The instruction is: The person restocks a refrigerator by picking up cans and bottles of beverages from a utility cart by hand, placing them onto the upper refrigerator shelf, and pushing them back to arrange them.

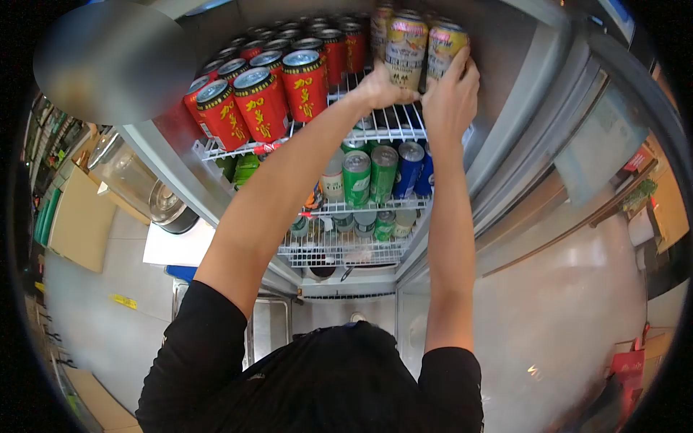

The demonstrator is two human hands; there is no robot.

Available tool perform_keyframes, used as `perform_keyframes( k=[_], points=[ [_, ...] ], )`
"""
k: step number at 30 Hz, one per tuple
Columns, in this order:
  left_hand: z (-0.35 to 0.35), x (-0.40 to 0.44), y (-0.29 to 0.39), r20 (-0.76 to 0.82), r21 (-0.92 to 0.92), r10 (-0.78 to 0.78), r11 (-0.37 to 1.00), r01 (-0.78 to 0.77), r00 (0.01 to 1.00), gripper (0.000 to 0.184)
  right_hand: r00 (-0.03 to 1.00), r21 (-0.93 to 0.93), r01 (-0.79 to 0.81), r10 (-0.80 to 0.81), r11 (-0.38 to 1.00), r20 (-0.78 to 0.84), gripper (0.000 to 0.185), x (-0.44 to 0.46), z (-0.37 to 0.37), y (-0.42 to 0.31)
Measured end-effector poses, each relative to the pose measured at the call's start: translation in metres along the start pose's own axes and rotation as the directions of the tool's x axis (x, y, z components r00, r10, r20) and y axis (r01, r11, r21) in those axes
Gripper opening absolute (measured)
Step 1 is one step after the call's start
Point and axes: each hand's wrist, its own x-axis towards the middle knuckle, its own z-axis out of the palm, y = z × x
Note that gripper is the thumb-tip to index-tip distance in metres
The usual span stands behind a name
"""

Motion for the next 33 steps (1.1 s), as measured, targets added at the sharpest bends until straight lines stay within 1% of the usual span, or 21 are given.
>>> perform_keyframes(
  k=[5, 8, 11, 13, 14, 15, 16, 17, 18, 19, 20, 22, 23, 24, 25, 27, 28, 29, 30, 32, 33],
  points=[
    [-0.002, -0.005, 0.018, 0.049, 0.145, -0.132, 0.982, 0.124, 0.990, 0.142, 0.995, -0.035, 0.051, -0.054, 0.998, -0.084, 0.082, 0.002, 0.012, 0.010],
    [-0.001, -0.002, 0.020, 0.110, 0.161, -0.103, 0.983, 0.085, 0.989, 0.142, 0.978, -0.038, 0.106, -0.111, 0.994, -0.175, 0.076, 0.003, 0.006, 0.010],
    [0.002, -0.021, 0.028, 0.003, 0.305, -0.088, 0.949, 0.083, 0.996, 0.138, 0.976, 0.052, 0.128, -0.117, 0.990, -0.182, 0.062, -0.008, 0.001, 0.009],
    [-0.009, -0.069, 0.036, -0.077, 0.176, 0.238, 0.959, -0.221, 0.968, 0.107, 0.974, 0.149, 0.178, -0.153, 0.973, -0.165, 0.055, -0.018, -0.004, 0.009],
    [-0.021, -0.109, 0.053, -0.161, 0.201, 0.401, 0.908, -0.368, 0.902, 0.089, 0.974, 0.235, 0.145, -0.097, 0.961, -0.206, 0.045, -0.028, 0.002, 0.013],
    [-0.022, -0.147, 0.055, -0.282, 0.189, 0.437, 0.898, -0.397, 0.854, 0.077, 0.980, 0.304, 0.128, -0.075, 0.944, -0.182, 0.044, -0.036, -0.007, 0.007],
    [-0.038, -0.187, 0.064, -0.187, -0.010, 0.370, 0.926, -0.378, 0.910, 0.064, 0.987, 0.385, 0.108, -0.053, 0.917, -0.150, 0.042, -0.049, -0.019, 0.000],
    [-0.044, -0.221, 0.054, -0.101, 0.049, 0.374, 0.928, -0.371, 0.922, 0.059, 0.988, 0.382, 0.031, 0.030, 0.924, -0.152, 0.040, -0.066, -0.024, -0.005],
    [-0.055, -0.256, 0.044, -0.012, -0.107, 0.363, 0.926, -0.362, 0.932, 0.050, 0.985, 0.491, 0.016, 0.071, 0.871, -0.157, 0.034, -0.083, -0.032, -0.012],
    [-0.062, -0.290, 0.031, 0.056, -0.205, 0.236, 0.954, -0.220, 0.970, 0.050, 0.981, 0.567, -0.027, 0.130, 0.823, -0.141, 0.030, -0.102, -0.036, -0.015],
    [-0.065, -0.324, 0.015, 0.124, -0.315, 0.109, 0.947, -0.065, 0.986, 0.049, 0.949, 0.740, -0.203, 0.316, 0.642, -0.013, 0.028, -0.120, -0.054, -0.040],
    [-0.067, -0.390, -0.038, 0.259, -0.200, -0.099, 0.968, 0.153, 0.961, 0.049, 0.948, 0.801, -0.272, 0.292, 0.532, 0.128, 0.029, -0.160, -0.069, -0.061],
    [-0.064, -0.428, -0.068, 0.249, -0.167, -0.253, 0.940, 0.298, 0.935, 0.049, 0.949, 0.816, -0.306, 0.223, 0.491, 0.222, 0.028, -0.180, -0.070, -0.066],
    [-0.062, -0.468, -0.095, 0.240, -0.142, -0.399, 0.887, 0.439, 0.885, 0.050, 0.939, 0.824, -0.342, 0.150, 0.451, 0.308, 0.026, -0.202, -0.069, -0.071],
    [-0.064, -0.506, -0.110, 0.191, -0.175, -0.605, 0.754, 0.634, 0.773, 0.048, 0.922, 0.834, -0.376, 0.077, 0.404, 0.379, 0.025, -0.222, -0.067, -0.078],
    [-0.059, -0.581, -0.139, -0.023, -0.166, -0.807, 0.586, 0.793, 0.591, 0.043, 0.839, 0.793, -0.464, -0.093, 0.394, 0.537, 0.020, -0.254, -0.065, -0.089],
    [-0.058, -0.620, -0.157, -0.074, -0.207, -0.828, 0.558, 0.803, 0.556, 0.041, 0.782, 0.772, -0.496, -0.181, 0.398, 0.596, 0.018, -0.268, -0.063, -0.095],
    [-0.060, -0.656, -0.164, -0.084, -0.366, -0.904, 0.418, 0.831, 0.418, 0.039, 0.735, 0.768, -0.477, -0.286, 0.426, 0.615, 0.016, -0.280, -0.066, -0.099],
    [-0.062, -0.691, -0.163, -0.228, -0.289, -0.907, 0.410, 0.865, 0.353, 0.038, 0.688, 0.773, -0.445, -0.380, 0.453, 0.619, 0.014, -0.290, -0.069, -0.104],
    [-0.071, -0.752, -0.157, -0.416, -0.284, -0.905, 0.223, 0.932, 0.090, 0.040, 0.631, 0.820, -0.325, -0.538, 0.471, 0.559, 0.012, -0.302, -0.077, -0.117],
    [-0.072, -0.794, -0.167, -0.517, -0.295, -0.856, 0.188, 0.937, 0.009, 0.043, 0.600, 0.838, -0.304, -0.592, 0.453, 0.538, 0.012, -0.308, -0.078, -0.121]
  ],
)
